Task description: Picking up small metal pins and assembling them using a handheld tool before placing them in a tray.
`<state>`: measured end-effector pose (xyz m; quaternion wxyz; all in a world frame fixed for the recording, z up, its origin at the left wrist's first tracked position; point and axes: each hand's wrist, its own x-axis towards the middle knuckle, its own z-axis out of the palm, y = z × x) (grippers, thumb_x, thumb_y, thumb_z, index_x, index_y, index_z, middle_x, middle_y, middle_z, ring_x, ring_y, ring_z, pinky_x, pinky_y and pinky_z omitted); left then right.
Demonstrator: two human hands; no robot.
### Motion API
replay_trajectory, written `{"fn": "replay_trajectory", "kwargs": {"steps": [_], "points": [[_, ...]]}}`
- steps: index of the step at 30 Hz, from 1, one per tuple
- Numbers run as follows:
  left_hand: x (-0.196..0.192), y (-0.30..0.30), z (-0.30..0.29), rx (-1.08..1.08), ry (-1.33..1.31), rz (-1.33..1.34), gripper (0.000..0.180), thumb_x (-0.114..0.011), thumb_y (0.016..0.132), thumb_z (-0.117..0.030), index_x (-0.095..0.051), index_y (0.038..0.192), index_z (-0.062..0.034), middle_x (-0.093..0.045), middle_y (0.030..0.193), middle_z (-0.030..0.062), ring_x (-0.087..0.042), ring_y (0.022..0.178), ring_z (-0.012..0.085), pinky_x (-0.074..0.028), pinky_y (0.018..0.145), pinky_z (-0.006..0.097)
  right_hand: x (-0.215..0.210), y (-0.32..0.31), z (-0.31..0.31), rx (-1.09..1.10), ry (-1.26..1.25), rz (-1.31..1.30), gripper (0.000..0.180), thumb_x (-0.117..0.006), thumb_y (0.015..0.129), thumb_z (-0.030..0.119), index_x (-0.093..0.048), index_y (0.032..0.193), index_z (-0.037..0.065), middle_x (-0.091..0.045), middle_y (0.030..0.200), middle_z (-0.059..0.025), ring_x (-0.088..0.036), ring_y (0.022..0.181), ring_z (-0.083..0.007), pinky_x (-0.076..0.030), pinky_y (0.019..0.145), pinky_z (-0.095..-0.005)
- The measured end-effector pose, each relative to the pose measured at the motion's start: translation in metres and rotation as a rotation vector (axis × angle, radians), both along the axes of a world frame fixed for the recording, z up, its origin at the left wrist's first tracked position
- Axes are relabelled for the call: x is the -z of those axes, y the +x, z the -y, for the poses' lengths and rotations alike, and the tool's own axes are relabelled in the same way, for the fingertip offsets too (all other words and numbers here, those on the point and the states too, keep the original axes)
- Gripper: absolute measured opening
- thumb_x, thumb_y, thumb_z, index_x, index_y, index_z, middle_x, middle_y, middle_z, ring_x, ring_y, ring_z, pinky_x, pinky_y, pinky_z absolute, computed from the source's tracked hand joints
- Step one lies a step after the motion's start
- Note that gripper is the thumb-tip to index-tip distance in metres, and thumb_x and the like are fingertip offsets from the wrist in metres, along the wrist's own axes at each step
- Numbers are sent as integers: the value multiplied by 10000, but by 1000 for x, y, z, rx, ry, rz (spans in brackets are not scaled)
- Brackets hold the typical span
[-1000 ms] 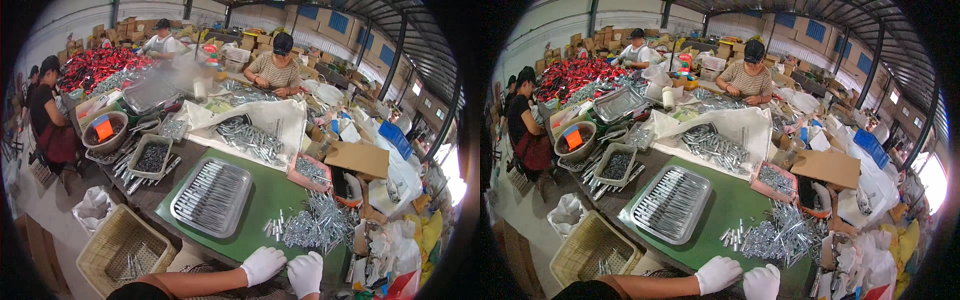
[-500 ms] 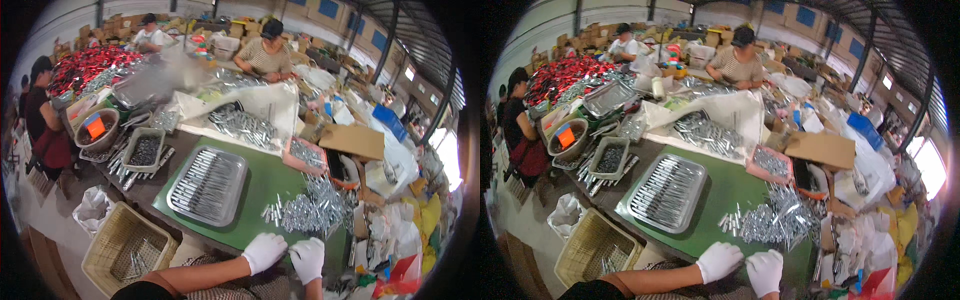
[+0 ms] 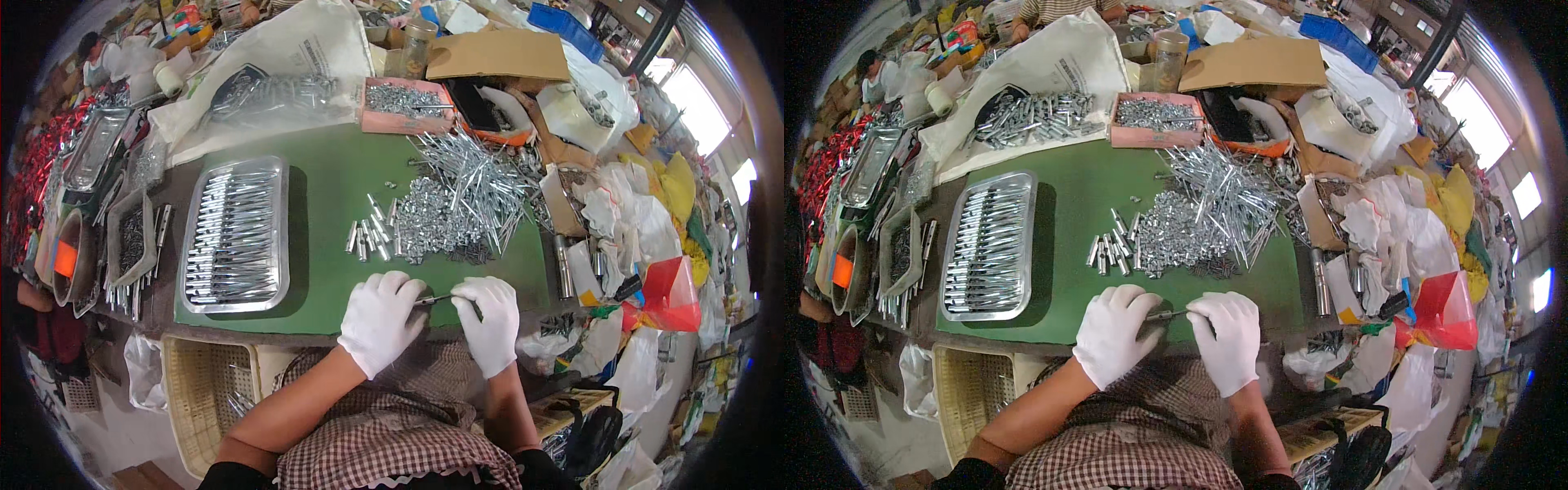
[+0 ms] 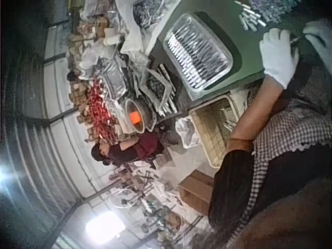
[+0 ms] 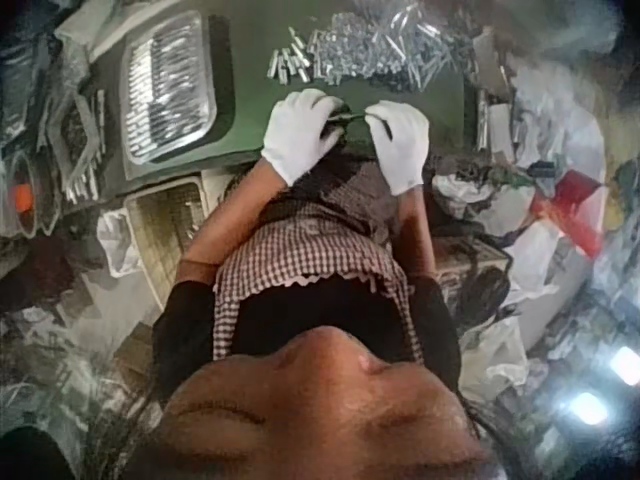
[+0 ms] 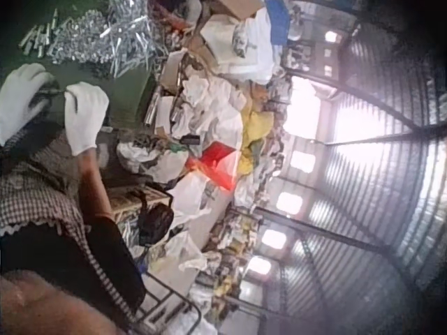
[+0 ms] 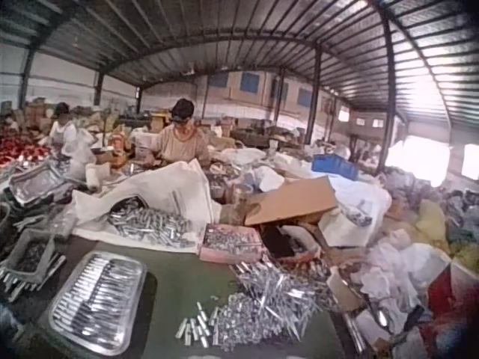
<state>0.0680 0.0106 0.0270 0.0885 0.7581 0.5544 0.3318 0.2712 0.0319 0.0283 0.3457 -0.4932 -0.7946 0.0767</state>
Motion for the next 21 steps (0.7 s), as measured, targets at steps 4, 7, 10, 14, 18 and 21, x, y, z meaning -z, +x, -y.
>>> {"fn": "replay_trajectory", "kwargs": {"steps": [4,7,10,14,18,21], "points": [[7,-2,1,14,-22,15,281,-788,797,-157,-699,1059,-108,-656,1008,74,-647,917,311,-521,798,456,-1,-8,0,-17,7,-22,102,-788,808,90,-757,903,112,-752,1033,-73,-676,1107,-300,-468,1010,-431],[13,-3,-2,29,15,7,245,-780,804,-137,-706,1037,-115,-661,999,65,-645,910,307,-520,797,450,1,-10,-3,-17,15,-24,110,-792,801,92,-761,904,114,-750,1044,-71,-674,1129,-307,-462,1010,-431],[15,-2,-4,2,24,-10,201,-769,820,-128,-711,1012,-120,-659,979,55,-643,903,300,-518,792,442,7,-10,-9,-42,17,-25,134,-794,813,139,-751,939,149,-735,1067,-31,-663,1138,-300,-448,1007,-462],[15,-3,-6,-6,55,-96,232,-740,846,-170,-709,1070,-119,-643,989,42,-645,896,270,-527,759,420,3,-17,-14,-57,19,-1,121,-797,791,99,-763,907,111,-750,1040,-65,-678,1129,-301,-462,1012,-438],[16,-4,-6,-8,40,-124,275,-745,839,-171,-720,1107,-116,-644,1001,38,-644,909,266,-527,763,416,8,-21,-18,-105,16,20,100,-784,815,123,-745,906,131,-739,1038,-28,-672,1124,-287,-451,1012,-455],[17,-4,-7,-15,36,-79,247,-757,853,-157,-733,1096,-119,-647,967,42,-628,885,284,-512,777,431,8,-25,-20,-118,55,60,92,-769,822,136,-724,901,147,-720,1024,-4,-665,1117,-267,-448,1007,-463]]}}
